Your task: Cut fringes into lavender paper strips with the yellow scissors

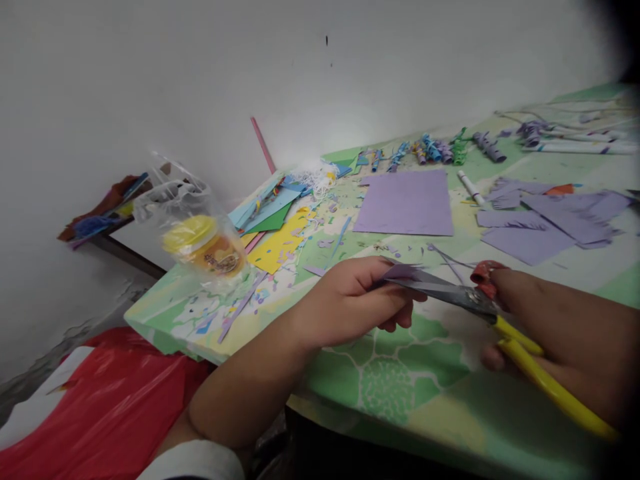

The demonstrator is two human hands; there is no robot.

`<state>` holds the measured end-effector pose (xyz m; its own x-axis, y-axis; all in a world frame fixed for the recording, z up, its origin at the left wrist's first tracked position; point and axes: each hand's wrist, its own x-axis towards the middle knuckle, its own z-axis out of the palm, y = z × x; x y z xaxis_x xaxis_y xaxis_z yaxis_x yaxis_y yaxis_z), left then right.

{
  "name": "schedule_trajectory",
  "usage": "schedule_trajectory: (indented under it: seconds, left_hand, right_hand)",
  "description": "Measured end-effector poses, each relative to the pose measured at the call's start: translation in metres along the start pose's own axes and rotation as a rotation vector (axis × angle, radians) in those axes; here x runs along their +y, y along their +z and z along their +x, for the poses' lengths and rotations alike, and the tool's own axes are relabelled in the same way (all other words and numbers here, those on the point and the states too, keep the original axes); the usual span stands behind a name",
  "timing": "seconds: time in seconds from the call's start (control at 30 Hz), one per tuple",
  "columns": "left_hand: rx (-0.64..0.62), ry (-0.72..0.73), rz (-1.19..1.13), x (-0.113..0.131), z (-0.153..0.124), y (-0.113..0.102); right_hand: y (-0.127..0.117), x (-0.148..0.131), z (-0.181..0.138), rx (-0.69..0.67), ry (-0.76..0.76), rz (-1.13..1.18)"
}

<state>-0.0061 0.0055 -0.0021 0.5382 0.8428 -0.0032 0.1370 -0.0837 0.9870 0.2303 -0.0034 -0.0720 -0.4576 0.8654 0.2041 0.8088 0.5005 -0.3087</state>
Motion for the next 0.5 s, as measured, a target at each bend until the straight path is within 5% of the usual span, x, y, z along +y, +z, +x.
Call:
schedule_trajectory:
  seconds: [0.5]
  left_hand:
    - [-0.046, 0.003, 0.088, 0.001, -0.002, -0.002]
  right_hand:
    - [0.014, 0.005, -0.003, 0.116, -0.099, -0.132]
